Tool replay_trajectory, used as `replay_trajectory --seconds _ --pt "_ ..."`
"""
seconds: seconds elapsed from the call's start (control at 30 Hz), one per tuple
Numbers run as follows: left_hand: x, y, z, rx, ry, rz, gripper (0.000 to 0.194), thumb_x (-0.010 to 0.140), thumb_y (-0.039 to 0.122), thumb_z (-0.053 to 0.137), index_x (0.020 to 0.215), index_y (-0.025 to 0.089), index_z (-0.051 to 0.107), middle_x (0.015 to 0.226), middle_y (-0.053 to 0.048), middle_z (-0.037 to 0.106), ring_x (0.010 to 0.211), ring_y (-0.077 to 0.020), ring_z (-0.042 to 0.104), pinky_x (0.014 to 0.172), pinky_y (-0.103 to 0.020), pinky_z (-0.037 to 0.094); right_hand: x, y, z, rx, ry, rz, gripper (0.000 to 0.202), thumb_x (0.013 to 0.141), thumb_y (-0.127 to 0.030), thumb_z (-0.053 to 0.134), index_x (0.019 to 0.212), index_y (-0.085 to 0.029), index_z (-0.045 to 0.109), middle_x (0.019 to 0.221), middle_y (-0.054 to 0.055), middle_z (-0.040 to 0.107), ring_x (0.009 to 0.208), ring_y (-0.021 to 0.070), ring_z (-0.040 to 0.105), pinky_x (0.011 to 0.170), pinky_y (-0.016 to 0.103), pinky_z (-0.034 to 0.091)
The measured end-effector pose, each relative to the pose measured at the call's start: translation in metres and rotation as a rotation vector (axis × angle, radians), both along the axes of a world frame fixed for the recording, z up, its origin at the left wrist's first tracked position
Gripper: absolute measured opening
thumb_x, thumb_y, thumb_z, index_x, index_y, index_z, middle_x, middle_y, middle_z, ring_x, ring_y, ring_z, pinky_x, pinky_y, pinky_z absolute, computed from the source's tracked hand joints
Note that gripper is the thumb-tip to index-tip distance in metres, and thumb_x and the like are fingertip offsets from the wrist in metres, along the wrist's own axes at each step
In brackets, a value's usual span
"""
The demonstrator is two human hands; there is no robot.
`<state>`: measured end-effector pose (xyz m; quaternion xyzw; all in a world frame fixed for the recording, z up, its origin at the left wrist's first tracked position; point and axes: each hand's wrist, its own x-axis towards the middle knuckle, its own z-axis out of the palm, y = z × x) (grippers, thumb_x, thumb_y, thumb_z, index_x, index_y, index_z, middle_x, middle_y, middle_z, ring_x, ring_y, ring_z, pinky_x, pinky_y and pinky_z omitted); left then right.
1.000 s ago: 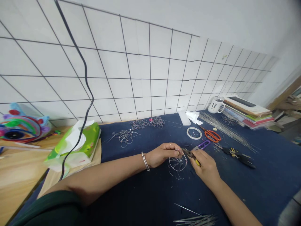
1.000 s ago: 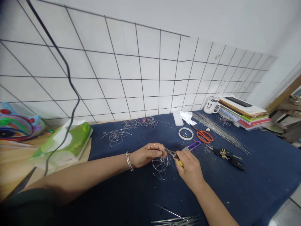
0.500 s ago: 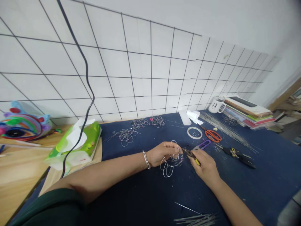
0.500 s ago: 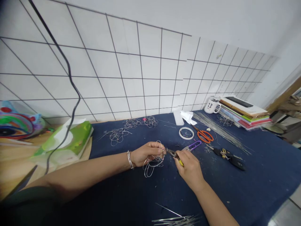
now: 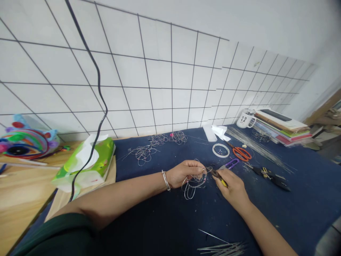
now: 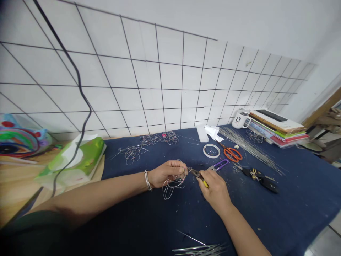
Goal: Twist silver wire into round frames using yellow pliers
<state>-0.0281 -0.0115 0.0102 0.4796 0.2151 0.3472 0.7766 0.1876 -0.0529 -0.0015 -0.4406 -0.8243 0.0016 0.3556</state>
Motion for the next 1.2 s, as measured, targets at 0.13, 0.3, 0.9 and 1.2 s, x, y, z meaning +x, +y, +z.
replay_trajectory --seconds 0.13,0.3,0.9,1.2 --pt "0.0 0.0 0.002 0.021 -0.002 0.019 0.022 0.068 0.028 0.068 0.077 0.009 0.062 0.07 -0.004 0.059 0.061 -0.0085 0.051 0.063 -0.022 0.039 0.0 0.0 -0.001 0.006 -0.018 -0.011 0.015 0.083 -0.022 0.047 0.093 -0.019 0.057 0.078 0.005 0.058 0.071 0.0149 0.054 0.068 0.028 0.045" --pt "0.0 -0.001 0.004 0.058 0.013 0.034 0.018 0.069 0.027 0.066 0.074 0.01 0.061 0.068 -0.003 0.058 0.061 -0.0084 0.05 0.063 -0.022 0.038 0.001 0.0 -0.002 -0.012 -0.04 -0.002 0.016 0.082 -0.021 0.048 0.095 -0.019 0.057 0.079 0.005 0.058 0.072 0.0151 0.054 0.069 0.028 0.045" --pt "0.001 -0.004 0.005 0.42 0.241 0.285 0.019 0.078 0.03 0.055 0.075 0.011 0.059 0.069 0.0 0.05 0.063 -0.0079 0.042 0.063 -0.021 0.035 0.007 -0.009 0.017 -0.069 -0.168 -0.285 0.019 0.082 -0.031 0.047 0.092 -0.02 0.059 0.083 0.005 0.06 0.08 0.0186 0.056 0.072 0.03 0.045" --pt "0.001 -0.009 0.007 0.769 0.468 0.487 0.018 0.082 0.028 0.05 0.076 0.014 0.06 0.071 -0.002 0.052 0.066 -0.0101 0.046 0.066 -0.023 0.038 -0.017 -0.045 0.026 0.049 -0.046 -0.272 0.018 0.082 -0.029 0.049 0.095 -0.019 0.056 0.085 0.007 0.06 0.079 0.0186 0.055 0.075 0.032 0.043"
